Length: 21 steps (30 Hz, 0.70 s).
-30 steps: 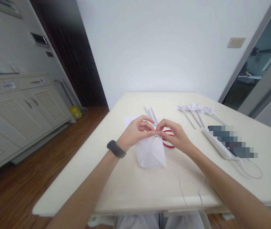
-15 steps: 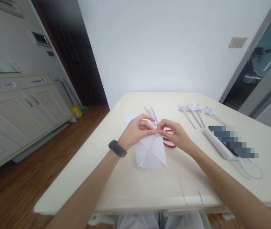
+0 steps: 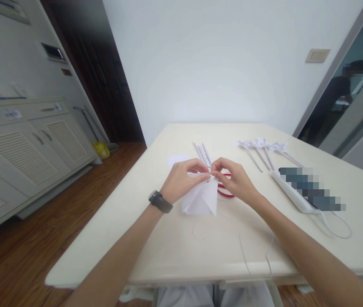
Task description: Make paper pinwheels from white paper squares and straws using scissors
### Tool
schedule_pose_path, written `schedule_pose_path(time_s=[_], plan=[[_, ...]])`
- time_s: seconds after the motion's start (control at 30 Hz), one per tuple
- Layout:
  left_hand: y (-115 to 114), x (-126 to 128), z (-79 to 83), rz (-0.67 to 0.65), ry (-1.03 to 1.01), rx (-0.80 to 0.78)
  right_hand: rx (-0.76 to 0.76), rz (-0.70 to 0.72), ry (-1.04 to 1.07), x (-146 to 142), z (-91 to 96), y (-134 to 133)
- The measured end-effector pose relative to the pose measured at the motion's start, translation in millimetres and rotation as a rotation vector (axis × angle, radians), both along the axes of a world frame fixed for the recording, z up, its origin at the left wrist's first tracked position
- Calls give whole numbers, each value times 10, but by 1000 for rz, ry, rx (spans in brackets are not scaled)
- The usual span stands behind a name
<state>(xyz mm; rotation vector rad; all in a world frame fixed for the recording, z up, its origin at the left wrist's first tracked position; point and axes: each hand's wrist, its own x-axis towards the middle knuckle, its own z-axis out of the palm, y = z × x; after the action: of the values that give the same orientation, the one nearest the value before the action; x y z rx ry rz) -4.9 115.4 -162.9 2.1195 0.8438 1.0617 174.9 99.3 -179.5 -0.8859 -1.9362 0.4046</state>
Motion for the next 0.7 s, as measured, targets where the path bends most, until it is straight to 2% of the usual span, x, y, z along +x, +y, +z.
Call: schedule_pose_path(time_s=[0.23, 0.4, 0.57, 0.7], plan=[[-42, 22, 31, 53, 86, 123, 45, -4, 22, -8, 4, -20], [-75, 43, 41, 73, 72, 170, 52, -23, 48, -22, 11, -38], [-68, 39, 44, 59, 33, 164, 28, 0, 78, -22, 41, -64], [-43, 36, 27, 11, -44, 90, 14, 13, 95, -15, 55, -73]])
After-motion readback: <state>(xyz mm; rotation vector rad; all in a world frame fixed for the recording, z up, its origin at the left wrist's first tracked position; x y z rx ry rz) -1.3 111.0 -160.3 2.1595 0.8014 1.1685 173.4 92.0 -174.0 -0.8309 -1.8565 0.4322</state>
